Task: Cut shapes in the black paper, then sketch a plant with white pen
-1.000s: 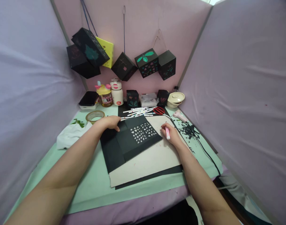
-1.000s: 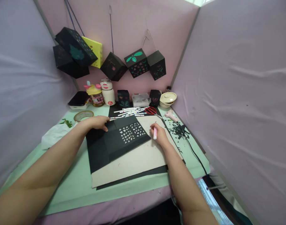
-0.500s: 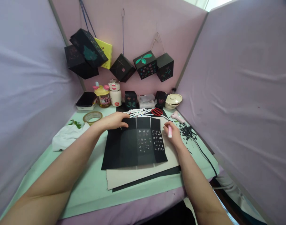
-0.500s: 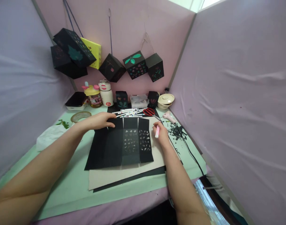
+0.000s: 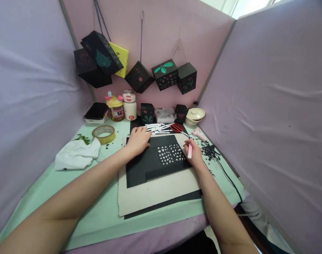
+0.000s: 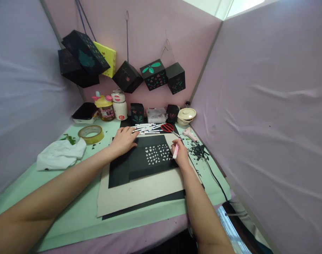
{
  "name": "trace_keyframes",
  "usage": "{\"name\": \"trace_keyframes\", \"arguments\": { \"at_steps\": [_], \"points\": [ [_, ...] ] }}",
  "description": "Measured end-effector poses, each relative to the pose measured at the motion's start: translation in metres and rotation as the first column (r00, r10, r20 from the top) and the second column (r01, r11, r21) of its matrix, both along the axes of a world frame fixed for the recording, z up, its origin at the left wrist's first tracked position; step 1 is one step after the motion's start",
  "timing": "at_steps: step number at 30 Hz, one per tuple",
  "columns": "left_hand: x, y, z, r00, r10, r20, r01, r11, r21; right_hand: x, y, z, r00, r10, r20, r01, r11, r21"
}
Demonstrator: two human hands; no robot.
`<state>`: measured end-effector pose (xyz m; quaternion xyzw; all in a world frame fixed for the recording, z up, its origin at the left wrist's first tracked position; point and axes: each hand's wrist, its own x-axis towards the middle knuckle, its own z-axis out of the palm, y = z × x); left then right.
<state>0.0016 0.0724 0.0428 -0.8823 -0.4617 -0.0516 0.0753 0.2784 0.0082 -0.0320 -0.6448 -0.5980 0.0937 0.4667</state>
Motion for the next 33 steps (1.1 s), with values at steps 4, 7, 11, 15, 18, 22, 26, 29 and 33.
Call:
{"name": "trace_keyframes", "arguments": {
  "at_steps": [4,7,11,15,18,22,26,29,33],
  "points": [
    [0.013,-0.031,0.006,0.992,-0.124,-0.030,0.122,0.991,-0.048,0.006,0.002,-0.004,0.998,-0.002,0.056,0.003,1.000,-0.018],
    [0.025,-0.062,-0.003,0.972,-0.222,-0.077,0.204,0.960,-0.192,0.010,0.001,-0.005,0.991,-0.002,0.135,0.009,0.999,-0.051],
    [0.035,-0.092,-0.023,0.963,-0.229,-0.139,0.177,0.933,-0.313,0.010,0.003,0.006,0.951,0.064,0.303,-0.015,0.986,-0.164],
    [0.042,-0.102,-0.032,0.969,-0.193,-0.157,0.134,0.937,-0.323,0.003,0.019,0.026,0.846,0.180,0.502,-0.010,0.947,-0.322],
    [0.048,-0.101,-0.033,0.972,-0.179,-0.154,0.122,0.939,-0.323,-0.005,0.039,0.039,0.746,0.232,0.625,0.062,0.910,-0.411],
    [0.054,-0.100,-0.037,0.973,-0.189,-0.134,0.136,0.934,-0.330,-0.015,0.063,0.050,0.610,0.317,0.726,0.177,0.839,-0.515],
    [0.056,-0.101,-0.043,0.977,-0.182,-0.112,0.138,0.937,-0.322,-0.027,0.081,0.065,0.504,0.371,0.780,0.266,0.792,-0.549],
    [0.056,-0.104,-0.046,0.980,-0.171,-0.102,0.132,0.942,-0.309,-0.044,0.099,0.080,0.432,0.369,0.823,0.266,0.820,-0.507],
    [0.055,-0.107,-0.049,0.980,-0.171,-0.098,0.135,0.945,-0.299,-0.081,0.130,0.092,0.330,0.393,0.858,0.143,0.878,-0.457]
  ]
}}
